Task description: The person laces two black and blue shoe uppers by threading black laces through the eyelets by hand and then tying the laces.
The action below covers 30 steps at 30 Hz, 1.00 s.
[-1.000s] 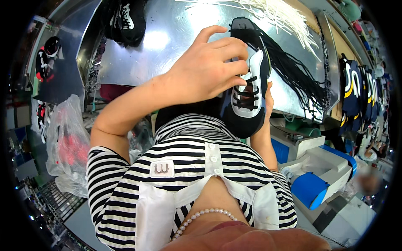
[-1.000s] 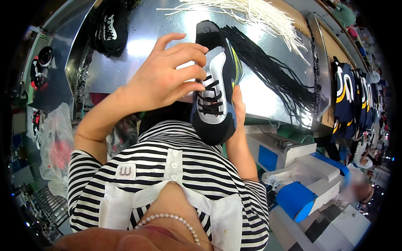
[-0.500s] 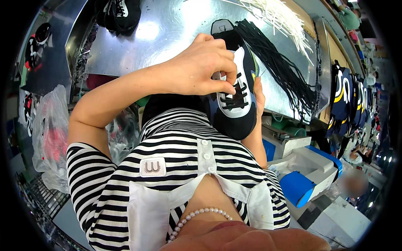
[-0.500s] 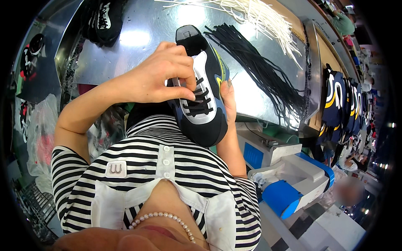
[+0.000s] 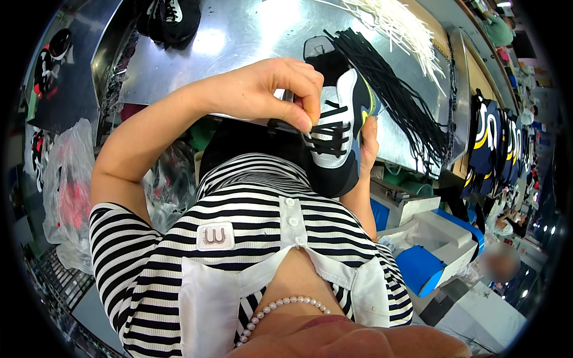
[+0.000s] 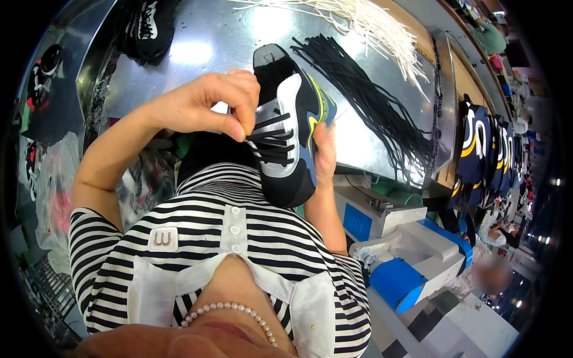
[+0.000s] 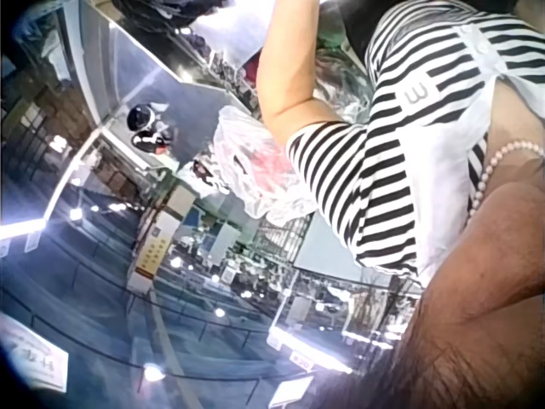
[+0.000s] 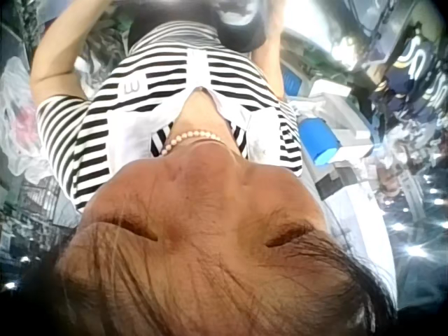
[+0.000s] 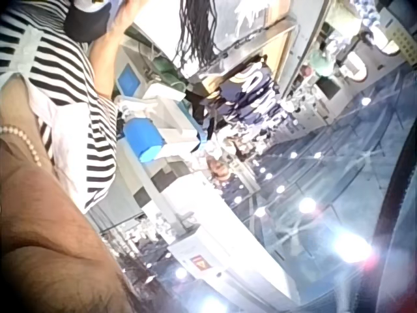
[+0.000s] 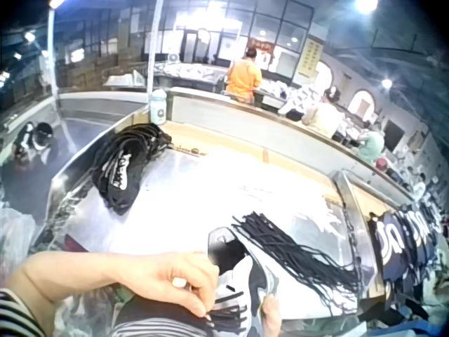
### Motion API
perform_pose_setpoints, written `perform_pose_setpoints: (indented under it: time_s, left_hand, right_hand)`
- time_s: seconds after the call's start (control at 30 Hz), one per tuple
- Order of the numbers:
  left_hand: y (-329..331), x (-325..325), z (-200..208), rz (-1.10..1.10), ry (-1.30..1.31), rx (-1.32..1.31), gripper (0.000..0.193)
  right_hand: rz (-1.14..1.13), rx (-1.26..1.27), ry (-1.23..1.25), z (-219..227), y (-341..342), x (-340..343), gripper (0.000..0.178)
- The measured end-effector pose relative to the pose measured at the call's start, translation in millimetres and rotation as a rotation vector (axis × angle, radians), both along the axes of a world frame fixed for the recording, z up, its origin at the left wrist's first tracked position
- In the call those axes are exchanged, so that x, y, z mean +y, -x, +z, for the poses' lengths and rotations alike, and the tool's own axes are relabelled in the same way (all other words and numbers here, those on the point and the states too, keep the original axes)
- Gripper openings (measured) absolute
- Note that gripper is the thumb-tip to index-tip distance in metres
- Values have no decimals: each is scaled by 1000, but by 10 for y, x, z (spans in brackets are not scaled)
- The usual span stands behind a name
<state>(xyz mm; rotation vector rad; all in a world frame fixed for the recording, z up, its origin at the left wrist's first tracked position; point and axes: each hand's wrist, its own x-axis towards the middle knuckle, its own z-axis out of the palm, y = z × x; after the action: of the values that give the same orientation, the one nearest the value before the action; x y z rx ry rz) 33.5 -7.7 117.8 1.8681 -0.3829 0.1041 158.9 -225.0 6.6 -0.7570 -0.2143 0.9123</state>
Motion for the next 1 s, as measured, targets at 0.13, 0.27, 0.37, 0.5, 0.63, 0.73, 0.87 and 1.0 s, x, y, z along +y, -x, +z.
perform_pose_setpoints:
  time_s: [0.13, 0.27, 0.37, 0.5, 0.63, 0.73, 0.87, 1.0]
  left_hand:
    - [17, 10, 0, -5, 94, 37, 19]
    - [31, 19, 10, 13, 209, 165, 18]
    - [23, 13, -17, 79, 23, 132, 15]
    - [-2, -73, 41, 253, -349, 70, 20]
    - [-36, -112, 71, 365, -806, -21, 29]
    - [-60, -165, 27, 433, -851, 12, 31]
    - [-101, -145, 92, 364, -846, 234, 31]
    - [-189, -69, 130, 240, -706, 317, 26]
  right_hand:
    - [16, 34, 0, -4, -7, 1, 58]
    - [36, 45, -2, -11, -30, 3, 58]
    - [47, -106, 54, 104, -23, 45, 59]
    - [139, -30, -11, 47, -85, 61, 57]
    - [186, 26, -79, -87, -169, 76, 58]
    - [188, 152, -40, 30, -111, 82, 61]
    - [223, 77, -46, -23, -145, 85, 63]
    - [146, 54, -41, -60, -109, 124, 54]
